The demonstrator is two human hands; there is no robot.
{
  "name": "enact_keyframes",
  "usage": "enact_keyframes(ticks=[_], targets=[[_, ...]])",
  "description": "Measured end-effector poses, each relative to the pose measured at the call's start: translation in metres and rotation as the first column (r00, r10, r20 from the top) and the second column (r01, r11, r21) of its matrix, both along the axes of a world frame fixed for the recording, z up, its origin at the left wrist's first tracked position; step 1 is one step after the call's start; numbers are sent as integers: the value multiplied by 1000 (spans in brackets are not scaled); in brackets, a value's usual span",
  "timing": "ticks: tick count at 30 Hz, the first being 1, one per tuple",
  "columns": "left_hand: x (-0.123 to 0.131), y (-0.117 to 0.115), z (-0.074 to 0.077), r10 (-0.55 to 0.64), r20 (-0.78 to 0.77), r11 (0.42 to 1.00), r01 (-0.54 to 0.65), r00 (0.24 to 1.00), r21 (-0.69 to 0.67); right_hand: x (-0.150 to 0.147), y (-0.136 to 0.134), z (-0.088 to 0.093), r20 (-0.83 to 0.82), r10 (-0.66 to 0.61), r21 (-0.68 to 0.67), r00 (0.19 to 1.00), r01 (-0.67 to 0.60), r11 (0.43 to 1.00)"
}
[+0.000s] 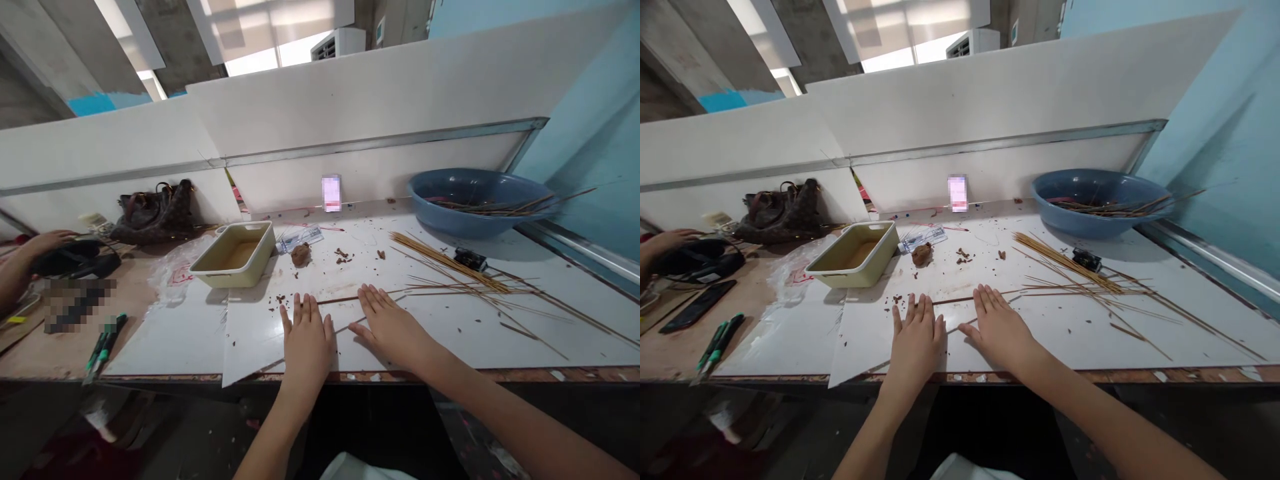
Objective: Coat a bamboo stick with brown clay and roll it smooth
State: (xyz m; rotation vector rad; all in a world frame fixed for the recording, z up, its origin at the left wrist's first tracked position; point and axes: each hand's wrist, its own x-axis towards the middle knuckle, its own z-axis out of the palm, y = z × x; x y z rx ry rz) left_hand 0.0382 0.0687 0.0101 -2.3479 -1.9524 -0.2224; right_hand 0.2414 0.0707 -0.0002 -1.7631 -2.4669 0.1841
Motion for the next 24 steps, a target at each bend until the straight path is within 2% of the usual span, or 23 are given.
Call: enact_keyframes(ticks=[3, 5, 12, 14, 20, 24], targets=[[-9, -21, -9, -8, 17, 999, 7, 1000, 34, 6, -22, -9, -25, 22, 16, 999, -22, 1000], [-13, -25, -10, -8, 26, 1000, 8, 1000, 24, 9, -26, -9, -26, 33, 10, 999, -33, 999], [-8, 7, 6, 17, 26, 998, -16, 1000, -63, 4, 19, 10, 30, 9, -83, 1000, -7, 997], [-10, 4, 4, 22, 21, 998, -21, 1000, -63, 5, 17, 8, 14, 12, -68, 1000, -11, 998], [-24, -22, -10, -6, -13, 1000, 6, 1000, -5, 14, -17, -14, -47, 46, 18, 998, -46, 999], [-22, -5, -3, -2, 4, 1000, 2, 1000, -31, 11, 0, -7, -32, 34, -3, 999, -34, 999]])
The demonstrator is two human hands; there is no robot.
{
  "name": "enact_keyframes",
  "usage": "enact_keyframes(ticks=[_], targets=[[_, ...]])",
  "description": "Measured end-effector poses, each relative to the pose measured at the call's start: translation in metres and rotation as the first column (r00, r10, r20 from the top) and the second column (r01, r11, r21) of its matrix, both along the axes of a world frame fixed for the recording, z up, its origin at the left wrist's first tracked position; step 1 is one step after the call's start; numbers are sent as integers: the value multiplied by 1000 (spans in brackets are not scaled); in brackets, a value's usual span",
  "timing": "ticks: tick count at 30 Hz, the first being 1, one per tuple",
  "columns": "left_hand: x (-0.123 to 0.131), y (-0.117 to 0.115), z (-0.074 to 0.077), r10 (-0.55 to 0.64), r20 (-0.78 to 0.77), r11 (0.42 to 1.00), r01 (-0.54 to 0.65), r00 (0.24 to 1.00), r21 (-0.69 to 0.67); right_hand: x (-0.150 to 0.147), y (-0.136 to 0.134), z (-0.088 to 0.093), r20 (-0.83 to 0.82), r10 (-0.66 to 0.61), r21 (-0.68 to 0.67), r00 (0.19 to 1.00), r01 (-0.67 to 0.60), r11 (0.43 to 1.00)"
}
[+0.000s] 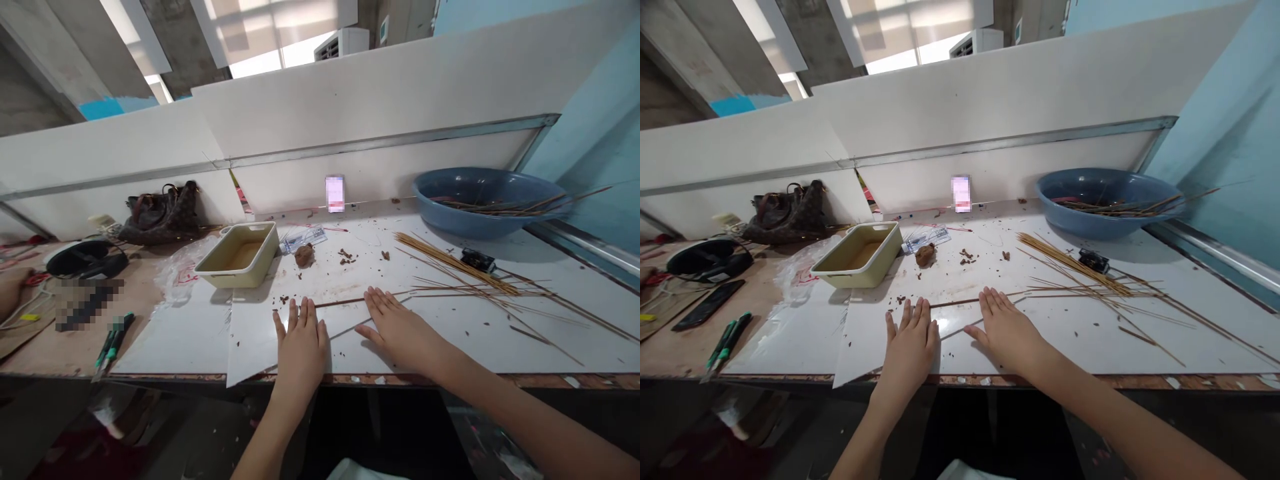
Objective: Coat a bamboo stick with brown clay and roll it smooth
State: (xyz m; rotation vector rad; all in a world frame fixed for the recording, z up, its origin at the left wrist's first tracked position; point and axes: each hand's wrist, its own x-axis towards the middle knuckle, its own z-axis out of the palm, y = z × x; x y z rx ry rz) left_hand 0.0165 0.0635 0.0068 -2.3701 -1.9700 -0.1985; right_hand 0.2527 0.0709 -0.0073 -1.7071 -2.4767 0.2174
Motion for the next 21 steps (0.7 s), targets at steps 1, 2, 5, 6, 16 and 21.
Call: enact_keyframes(ticks=[1, 2, 5, 6, 16, 21], targets=[[2, 6, 3, 9, 6, 1000, -9, 1000, -9, -1, 7, 4, 11, -6, -13, 1000, 6, 1000], [3, 11, 6, 15, 9, 1000, -15, 1000, -15, -3, 14, 9, 20, -12, -26, 1000, 12, 1000], [4, 10, 8, 19, 0, 1000, -19, 1000, -5, -5, 19, 15, 35, -23, -57, 999, 25, 998], [3, 5, 6, 11, -5, 1000, -11, 1000, 5, -4, 15, 15, 35, -20, -56, 999, 22, 998], [-7, -3, 3, 2, 22, 1000, -2, 1000, -7, 9, 5, 1, -25, 41, -18, 999, -42, 999], [-2, 16, 11, 44, 57, 999, -42, 997, -34, 4, 23, 10, 11, 7, -59, 1000, -7, 998]])
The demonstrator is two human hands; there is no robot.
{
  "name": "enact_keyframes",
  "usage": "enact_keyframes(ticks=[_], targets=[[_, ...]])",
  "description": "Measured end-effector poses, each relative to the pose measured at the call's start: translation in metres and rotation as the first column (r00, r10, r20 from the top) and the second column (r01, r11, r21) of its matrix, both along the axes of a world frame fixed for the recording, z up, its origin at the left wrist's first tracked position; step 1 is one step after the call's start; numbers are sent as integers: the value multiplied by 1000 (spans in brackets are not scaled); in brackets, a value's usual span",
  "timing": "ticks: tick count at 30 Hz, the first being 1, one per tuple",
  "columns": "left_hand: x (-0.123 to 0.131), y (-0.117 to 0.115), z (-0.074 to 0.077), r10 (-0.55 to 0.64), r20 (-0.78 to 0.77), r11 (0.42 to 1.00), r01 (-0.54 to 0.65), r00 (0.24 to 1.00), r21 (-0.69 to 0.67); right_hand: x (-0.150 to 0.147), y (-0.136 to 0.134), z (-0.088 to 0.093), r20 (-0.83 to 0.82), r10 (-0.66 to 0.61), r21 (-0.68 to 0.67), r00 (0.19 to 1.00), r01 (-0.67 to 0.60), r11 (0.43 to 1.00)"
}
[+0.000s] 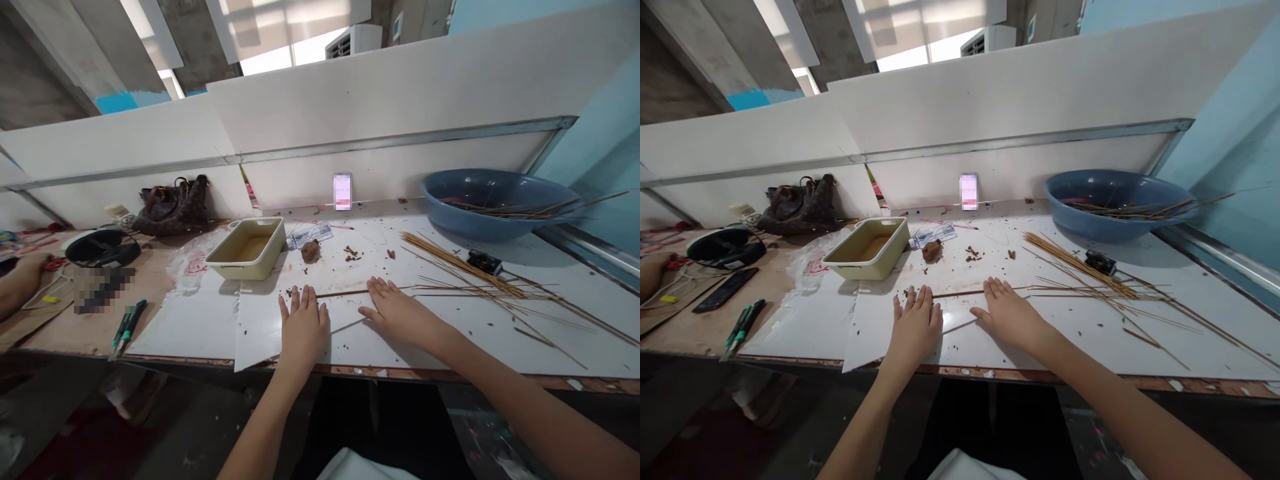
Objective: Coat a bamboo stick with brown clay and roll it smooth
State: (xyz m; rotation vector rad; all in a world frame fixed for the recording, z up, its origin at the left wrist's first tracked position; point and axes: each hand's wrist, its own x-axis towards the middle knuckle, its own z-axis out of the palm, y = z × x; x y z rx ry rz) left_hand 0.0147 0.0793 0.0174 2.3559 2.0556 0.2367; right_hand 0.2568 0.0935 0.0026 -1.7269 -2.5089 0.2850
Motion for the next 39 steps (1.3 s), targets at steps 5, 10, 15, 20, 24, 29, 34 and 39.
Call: enact_keyframes(ticks=[5, 10, 15, 20, 24, 29, 34, 39], targets=[[-8, -28, -9, -18, -42, 998, 21, 999, 63, 4, -29, -12, 6, 17, 60, 1000, -18, 998], [-2, -44, -11, 21, -54, 995, -15, 998, 98, 10, -45, -6, -30, 37, 123, 999, -33, 992], [26, -31, -5, -178, -28, 975, 180, 984, 130, -10, -41, 15, -120, 119, 98, 986, -108, 989], [47, -6, -13, -326, -38, 945, 327, 945, 7, -38, -24, 15, -133, 85, -1, 987, -86, 996], [42, -16, -25, -351, -62, 935, 353, 934, 26, -39, -36, 6, -138, 62, 1, 989, -62, 998], [36, -28, -29, -332, -46, 941, 334, 942, 47, -35, -48, 4, -133, 52, -15, 990, -55, 998], [47, -5, -19, -239, -23, 971, 238, 971, -29, -41, -21, 13, -113, 15, -14, 994, -17, 1000], [40, -28, -26, -281, -20, 959, 282, 959, 35, -34, -44, 14, -94, 33, -47, 995, -38, 998]])
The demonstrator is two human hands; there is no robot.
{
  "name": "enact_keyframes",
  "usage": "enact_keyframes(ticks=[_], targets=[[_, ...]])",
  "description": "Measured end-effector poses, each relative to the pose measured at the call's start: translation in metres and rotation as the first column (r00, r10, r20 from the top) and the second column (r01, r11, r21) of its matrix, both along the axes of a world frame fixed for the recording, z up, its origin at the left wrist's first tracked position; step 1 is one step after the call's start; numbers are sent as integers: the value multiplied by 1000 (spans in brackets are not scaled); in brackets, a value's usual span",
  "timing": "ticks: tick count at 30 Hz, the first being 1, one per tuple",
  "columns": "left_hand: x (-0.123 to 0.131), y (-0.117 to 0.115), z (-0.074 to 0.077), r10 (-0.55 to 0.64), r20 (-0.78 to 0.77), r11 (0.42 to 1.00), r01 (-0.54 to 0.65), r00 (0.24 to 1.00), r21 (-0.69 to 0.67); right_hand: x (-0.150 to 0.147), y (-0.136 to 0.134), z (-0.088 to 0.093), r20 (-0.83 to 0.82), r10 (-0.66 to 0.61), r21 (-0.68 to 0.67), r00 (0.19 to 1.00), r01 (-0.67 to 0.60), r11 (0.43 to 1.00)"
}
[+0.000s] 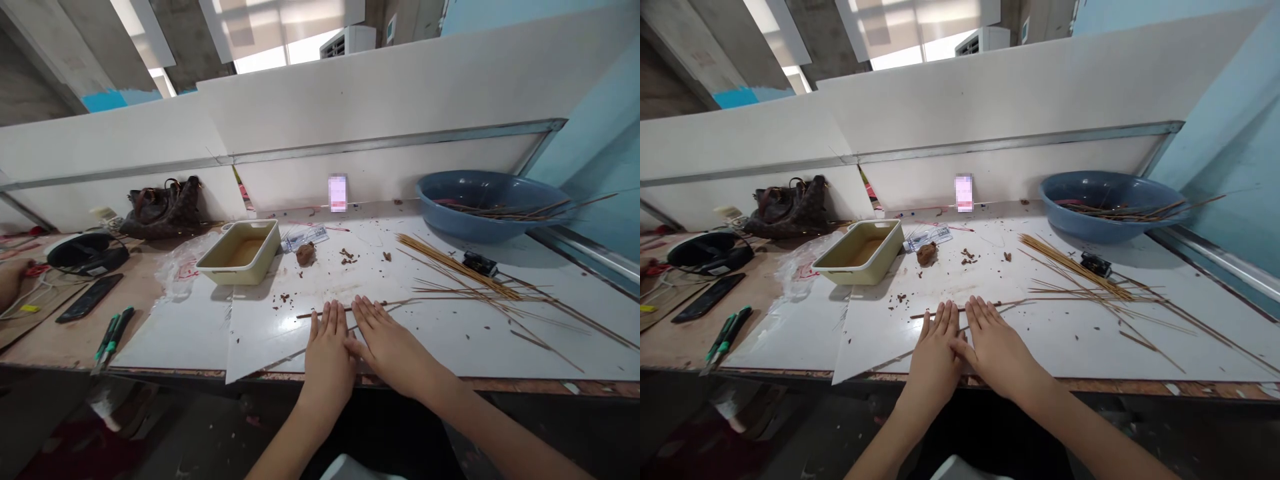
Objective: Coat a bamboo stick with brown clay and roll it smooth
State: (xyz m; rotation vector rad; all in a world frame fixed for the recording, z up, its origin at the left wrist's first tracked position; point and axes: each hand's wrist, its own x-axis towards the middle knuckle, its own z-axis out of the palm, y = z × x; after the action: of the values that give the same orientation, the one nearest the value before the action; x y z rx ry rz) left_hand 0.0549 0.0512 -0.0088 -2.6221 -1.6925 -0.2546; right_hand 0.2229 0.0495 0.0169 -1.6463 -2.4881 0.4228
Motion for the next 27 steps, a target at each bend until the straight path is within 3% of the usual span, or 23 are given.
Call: enact_keyframes(ticks=[5, 13, 20, 27], targets=[[-6, -24, -9, 5, 27, 999, -6, 1000, 41, 14, -25, -13, 0, -7, 41, 1000, 7, 999], [4, 16, 16, 83, 21, 994, -81, 996, -76, 12, 18, -15, 36, -42, 109, 998, 38, 993], [-12, -19, 2, 40, 49, 999, -41, 998, 24, 17, -14, -38, 46, -54, 231, 997, 42, 972], [-6, 15, 16, 124, 45, 991, -122, 991, -51, 17, 22, -17, 78, -32, 156, 996, 20, 988]])
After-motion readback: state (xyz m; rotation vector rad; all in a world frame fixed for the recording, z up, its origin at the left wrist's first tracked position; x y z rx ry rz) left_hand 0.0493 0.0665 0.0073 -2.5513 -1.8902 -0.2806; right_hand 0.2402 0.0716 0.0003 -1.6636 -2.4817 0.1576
